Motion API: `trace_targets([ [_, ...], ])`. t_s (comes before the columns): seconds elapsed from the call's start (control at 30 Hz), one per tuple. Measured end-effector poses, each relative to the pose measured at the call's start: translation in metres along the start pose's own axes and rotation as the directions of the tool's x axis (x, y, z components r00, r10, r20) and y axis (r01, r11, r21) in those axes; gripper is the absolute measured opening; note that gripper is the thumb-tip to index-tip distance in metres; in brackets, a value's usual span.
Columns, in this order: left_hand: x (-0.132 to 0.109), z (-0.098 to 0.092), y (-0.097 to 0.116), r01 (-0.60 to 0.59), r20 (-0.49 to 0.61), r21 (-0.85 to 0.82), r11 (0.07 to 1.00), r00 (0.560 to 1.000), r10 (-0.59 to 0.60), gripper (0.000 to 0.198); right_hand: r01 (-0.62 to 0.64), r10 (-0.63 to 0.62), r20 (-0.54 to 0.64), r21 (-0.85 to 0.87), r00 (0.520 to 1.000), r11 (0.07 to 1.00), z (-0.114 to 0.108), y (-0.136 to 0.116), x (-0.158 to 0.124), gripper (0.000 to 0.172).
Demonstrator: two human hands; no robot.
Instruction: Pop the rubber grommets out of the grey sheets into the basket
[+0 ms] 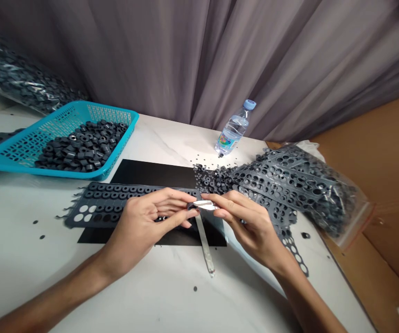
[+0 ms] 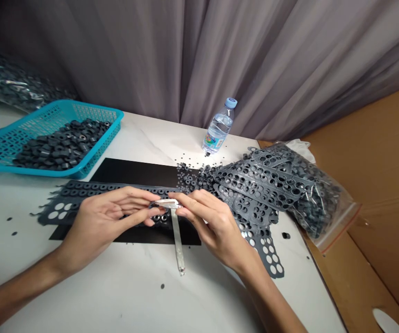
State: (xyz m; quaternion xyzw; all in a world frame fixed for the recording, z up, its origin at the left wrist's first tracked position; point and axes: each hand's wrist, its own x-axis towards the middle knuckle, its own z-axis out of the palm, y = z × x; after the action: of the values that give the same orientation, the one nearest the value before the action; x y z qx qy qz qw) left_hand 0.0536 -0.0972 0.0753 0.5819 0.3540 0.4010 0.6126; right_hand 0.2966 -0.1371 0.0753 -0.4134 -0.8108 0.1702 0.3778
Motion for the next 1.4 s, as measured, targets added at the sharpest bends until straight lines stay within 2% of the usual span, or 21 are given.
trace_targets([
  [0.27,-0.0005,0.0010,0.0002,-0.006,0.008,-0.003,1.000,1.000,0.006,0.018,0.005,-0.004,0.021,-0.028,1.000,1.000,-0.0012,-0.0004,0.0006,0.039],
  [0.87,-0.0012,-0.0003,0.0021,0.045,0.013,0.000,0.999,0.999,-0.045,0.022,0.001,-0.002,-0.039,-0.041,0.999,0.999,-0.0048,0.0001,0.0010,0.034],
  [1.23,0.0009,0.0000,0.0037,0.063,0.013,-0.020,0.998,0.998,-0.063,0.021,-0.009,0.010,0.033,-0.038,0.999,0.999,-0.0059,-0.0001,0.0008,0.039],
  [1.4,-0.0006,-0.0010,0.0004,0.066,0.024,-0.021,0.998,0.998,-0.065,0.021,0.025,-0.024,0.024,-0.035,0.999,0.999,-0.0035,0.0000,0.0013,0.037],
])
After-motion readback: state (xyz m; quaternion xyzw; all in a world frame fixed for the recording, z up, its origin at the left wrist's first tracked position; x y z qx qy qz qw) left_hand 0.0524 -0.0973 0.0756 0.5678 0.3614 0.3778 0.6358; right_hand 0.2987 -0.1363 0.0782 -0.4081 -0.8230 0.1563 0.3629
